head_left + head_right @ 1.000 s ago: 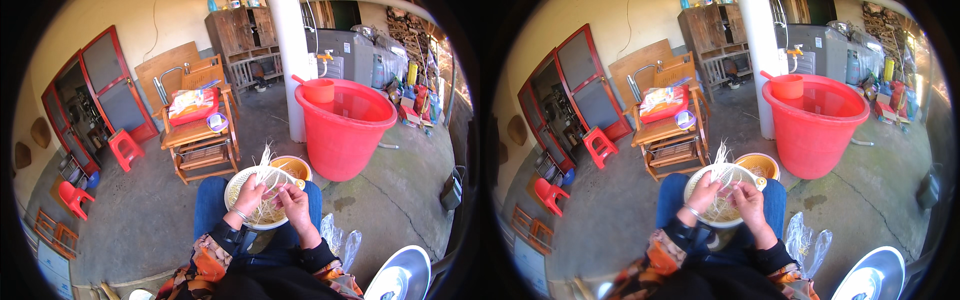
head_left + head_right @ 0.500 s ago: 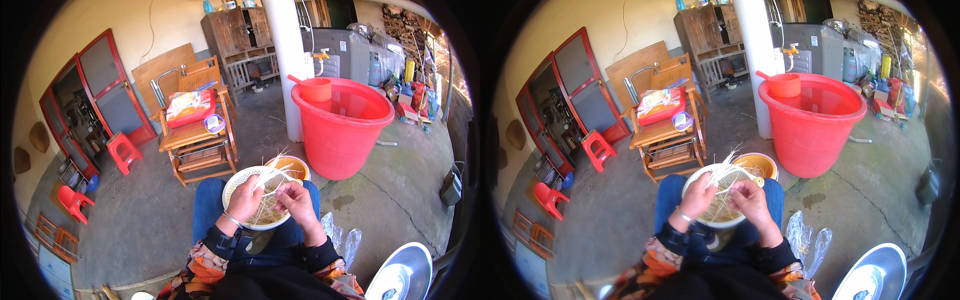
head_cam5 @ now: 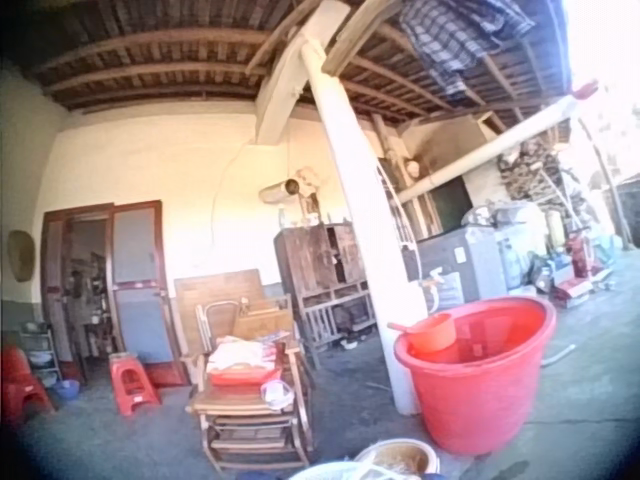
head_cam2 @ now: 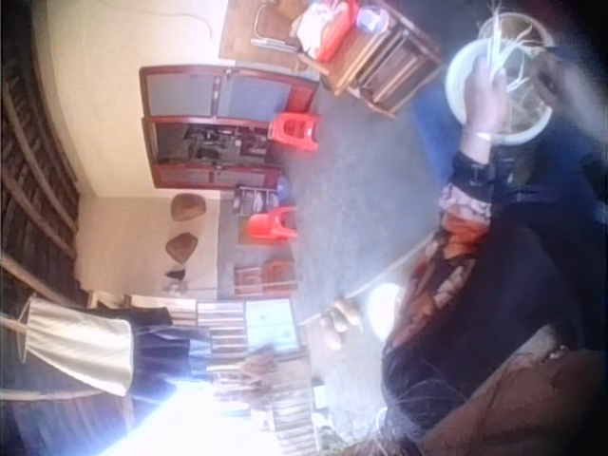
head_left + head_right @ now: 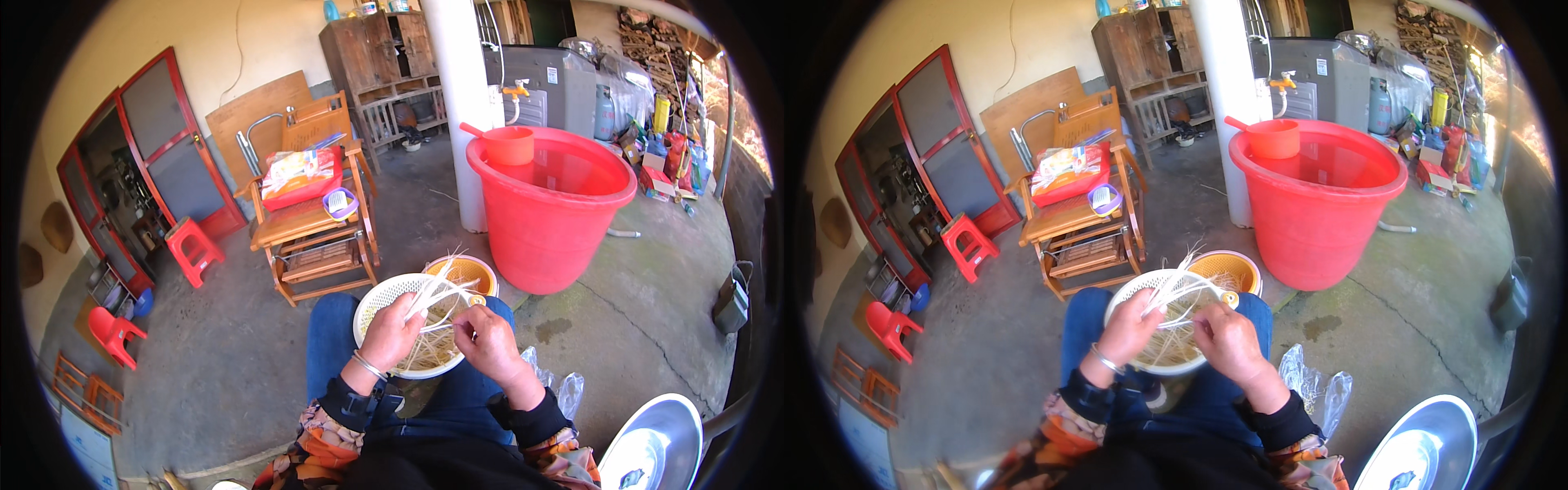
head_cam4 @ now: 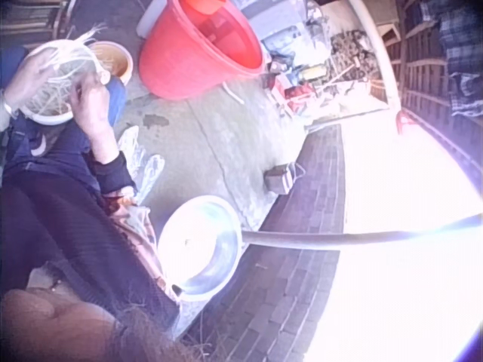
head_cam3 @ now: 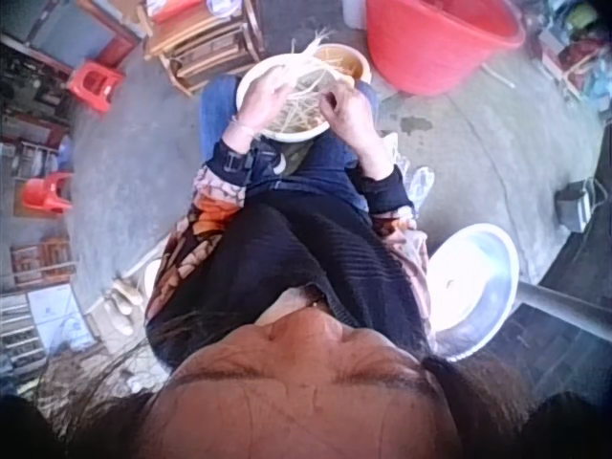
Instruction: The person sits on the floor and sorts white sprouts by hand, separating them into a white colander and a yellow basket. The person repeatedly picks up sprouts, untangles them, and places them into the containers.
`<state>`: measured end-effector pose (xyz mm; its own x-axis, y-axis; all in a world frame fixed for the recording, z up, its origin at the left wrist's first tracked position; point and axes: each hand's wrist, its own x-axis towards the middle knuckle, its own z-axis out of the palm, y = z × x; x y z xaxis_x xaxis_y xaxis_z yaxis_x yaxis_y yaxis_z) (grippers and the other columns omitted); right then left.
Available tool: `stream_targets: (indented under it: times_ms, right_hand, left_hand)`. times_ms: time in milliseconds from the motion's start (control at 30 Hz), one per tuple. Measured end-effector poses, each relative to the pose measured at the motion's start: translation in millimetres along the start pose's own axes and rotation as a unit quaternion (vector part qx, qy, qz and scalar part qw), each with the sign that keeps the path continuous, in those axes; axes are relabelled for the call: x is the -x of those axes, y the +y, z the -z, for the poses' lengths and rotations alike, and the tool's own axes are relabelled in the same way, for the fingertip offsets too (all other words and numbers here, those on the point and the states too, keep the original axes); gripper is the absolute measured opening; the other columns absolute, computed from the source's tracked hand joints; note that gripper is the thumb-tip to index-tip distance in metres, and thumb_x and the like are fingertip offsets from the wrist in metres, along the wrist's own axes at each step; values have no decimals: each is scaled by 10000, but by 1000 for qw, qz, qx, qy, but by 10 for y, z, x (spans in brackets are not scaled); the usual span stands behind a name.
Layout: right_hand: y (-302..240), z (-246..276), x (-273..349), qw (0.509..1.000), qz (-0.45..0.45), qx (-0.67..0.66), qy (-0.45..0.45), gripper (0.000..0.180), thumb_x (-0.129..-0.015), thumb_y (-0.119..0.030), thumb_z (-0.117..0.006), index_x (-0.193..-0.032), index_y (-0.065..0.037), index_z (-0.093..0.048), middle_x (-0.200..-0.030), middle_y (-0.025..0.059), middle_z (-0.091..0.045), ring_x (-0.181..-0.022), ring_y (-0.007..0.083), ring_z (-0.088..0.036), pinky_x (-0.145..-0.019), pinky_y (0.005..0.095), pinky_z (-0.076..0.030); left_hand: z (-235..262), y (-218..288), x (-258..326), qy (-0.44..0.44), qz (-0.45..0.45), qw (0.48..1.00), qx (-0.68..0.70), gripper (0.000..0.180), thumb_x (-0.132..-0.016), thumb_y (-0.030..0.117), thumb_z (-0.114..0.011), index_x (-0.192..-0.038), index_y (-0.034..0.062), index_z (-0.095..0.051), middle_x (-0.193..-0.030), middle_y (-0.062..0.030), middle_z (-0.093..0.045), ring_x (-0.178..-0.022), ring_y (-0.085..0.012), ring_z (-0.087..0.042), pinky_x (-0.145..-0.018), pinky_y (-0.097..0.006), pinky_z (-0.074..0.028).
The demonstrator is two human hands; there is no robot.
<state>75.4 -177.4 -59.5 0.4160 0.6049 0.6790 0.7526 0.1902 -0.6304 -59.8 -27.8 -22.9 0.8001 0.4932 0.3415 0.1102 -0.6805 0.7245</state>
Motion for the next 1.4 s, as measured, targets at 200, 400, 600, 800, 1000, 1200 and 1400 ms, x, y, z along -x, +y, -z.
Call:
stream_targets:
  times_ms: [200,400,600,800,1000,1200,1400]
  right_hand:
    - [28,-189,37,916,-160,-334,154,72,-915,35,-568,-874,-24,-578,-740,-5,-574,-629,31,-529,-538,210,-431]
    - [19,60,-73,993,93,-57,54,192,-827,80,-603,-987,-9,-662,-837,84,-620,-700,207,-617,-619,292,-501]
    - [-16,92,-83,987,154,42,15,201,-784,42,-663,-977,-11,-682,-879,136,-623,-752,330,-636,-660,388,-529]
    - [-2,43,-20,991,-31,-100,85,132,-808,28,-691,-934,-10,-679,-808,120,-612,-698,283,-628,-614,343,-507]
    - [-33,100,-107,989,113,5,90,190,-793,25,-703,-979,-3,-682,-870,119,-624,-754,263,-643,-645,330,-525]
    - [18,138,-138,964,228,133,41,289,-743,30,-702,-1029,0,-670,-943,118,-624,-799,286,-653,-690,357,-553]
    - [-26,96,-81,993,85,2,76,220,-768,43,-702,-980,-7,-673,-863,107,-625,-765,275,-644,-648,345,-531]
  left_hand:
    - [2,54,32,-3,8,996,87,213,-938,86,-600,-1121,-21,-592,-940,-80,-658,-815,-124,-628,-716,-277,-523]
    - [64,77,42,-53,24,990,132,222,-937,114,-614,-1120,-12,-610,-936,-72,-664,-803,-133,-627,-716,-290,-527]
    - [151,209,46,-76,117,973,184,189,-951,134,-613,-1070,-12,-621,-870,-33,-641,-721,-82,-587,-658,-241,-496]
    - [167,244,40,-79,106,976,175,170,-951,137,-617,-1026,-15,-626,-818,-21,-626,-691,-75,-569,-636,-241,-487]
    - [105,220,34,-85,42,987,133,169,-947,135,-623,-1025,-16,-630,-794,-18,-624,-677,-76,-564,-625,-240,-480]
    - [164,321,57,-139,106,971,160,203,-961,211,-627,-1058,33,-610,-761,35,-563,-618,-21,-486,-507,-174,-385]
    - [204,368,67,-168,164,943,235,210,-962,228,-631,-1059,43,-611,-744,50,-540,-598,-7,-452,-483,-158,-349]
